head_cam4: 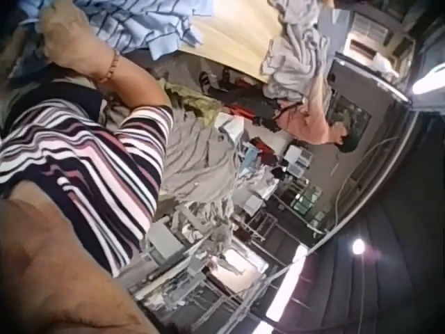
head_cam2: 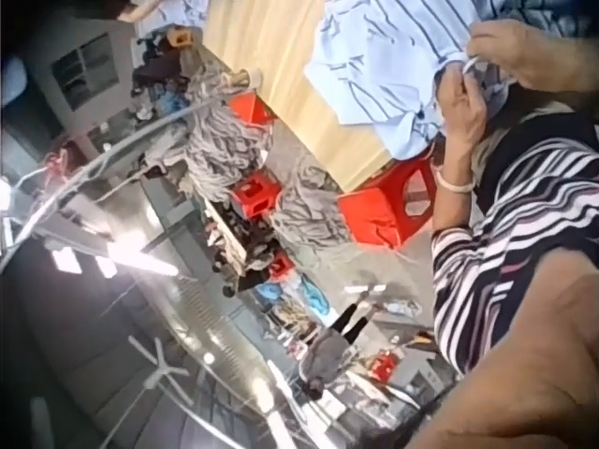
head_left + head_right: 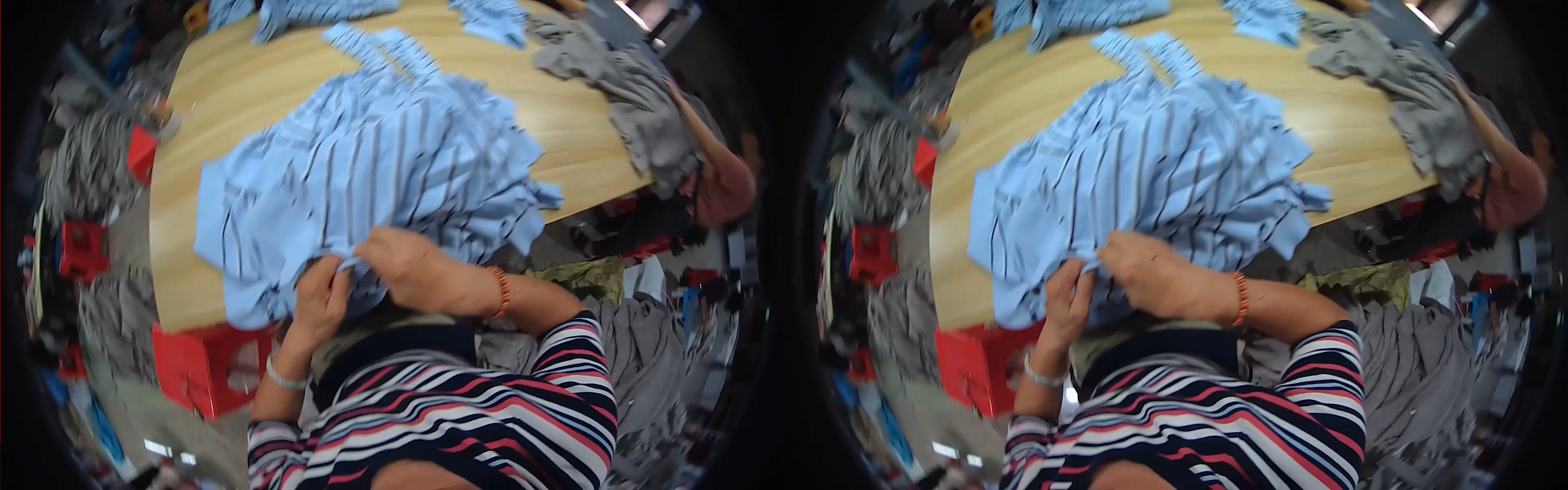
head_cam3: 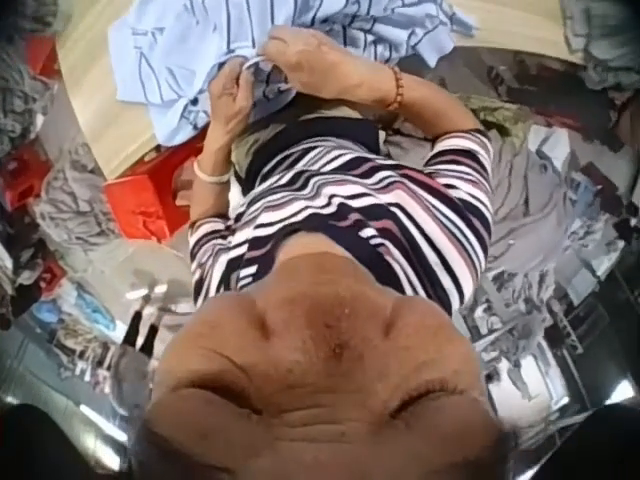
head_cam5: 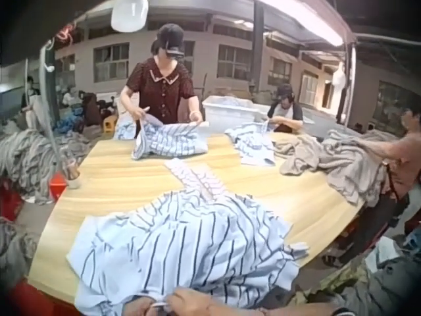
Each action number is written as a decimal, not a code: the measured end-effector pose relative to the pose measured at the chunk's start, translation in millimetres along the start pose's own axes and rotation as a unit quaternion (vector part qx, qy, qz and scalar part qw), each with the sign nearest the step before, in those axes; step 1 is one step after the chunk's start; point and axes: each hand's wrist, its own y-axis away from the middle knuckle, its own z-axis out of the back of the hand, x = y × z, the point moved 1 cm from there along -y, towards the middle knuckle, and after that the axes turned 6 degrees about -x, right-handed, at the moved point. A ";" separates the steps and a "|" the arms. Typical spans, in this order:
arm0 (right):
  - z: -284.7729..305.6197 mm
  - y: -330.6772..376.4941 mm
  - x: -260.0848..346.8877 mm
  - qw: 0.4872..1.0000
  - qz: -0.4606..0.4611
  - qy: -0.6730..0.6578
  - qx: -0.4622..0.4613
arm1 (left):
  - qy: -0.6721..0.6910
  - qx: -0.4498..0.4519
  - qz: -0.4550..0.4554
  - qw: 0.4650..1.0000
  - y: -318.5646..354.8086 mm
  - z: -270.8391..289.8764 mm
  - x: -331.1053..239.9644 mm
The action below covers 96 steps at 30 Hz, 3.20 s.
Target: Trimming loose threads from blue striped shirts at a sewing factory workstation.
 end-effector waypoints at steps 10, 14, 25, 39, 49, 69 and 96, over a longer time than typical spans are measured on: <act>1.1 -9.1 -13.6 0.986 -0.105 -0.127 -0.001 | 0.092 0.019 0.029 0.995 -2.0 2.3 6.1; -0.7 -7.5 -10.5 0.993 -0.048 -0.108 -0.025 | 0.140 0.052 0.062 0.987 -2.5 6.1 13.6; 8.6 -16.5 -16.2 0.984 -0.005 -0.167 0.064 | 0.147 0.101 0.097 0.979 -3.8 11.6 24.5; 11.5 -15.7 -0.2 0.996 -0.059 -0.048 0.038 | 0.115 0.060 0.145 0.981 22.1 43.6 13.6; -9.4 -13.1 17.7 0.999 0.017 -0.041 0.015 | 0.127 -0.026 0.074 0.989 26.6 25.0 -8.6; -7.5 -22.3 15.7 0.983 -0.071 -0.156 0.061 | 0.210 0.008 0.143 0.967 28.0 14.7 10.1; -2.2 -10.8 31.9 0.993 0.072 -0.051 0.077 | 0.394 -0.141 0.227 0.880 20.9 6.8 13.1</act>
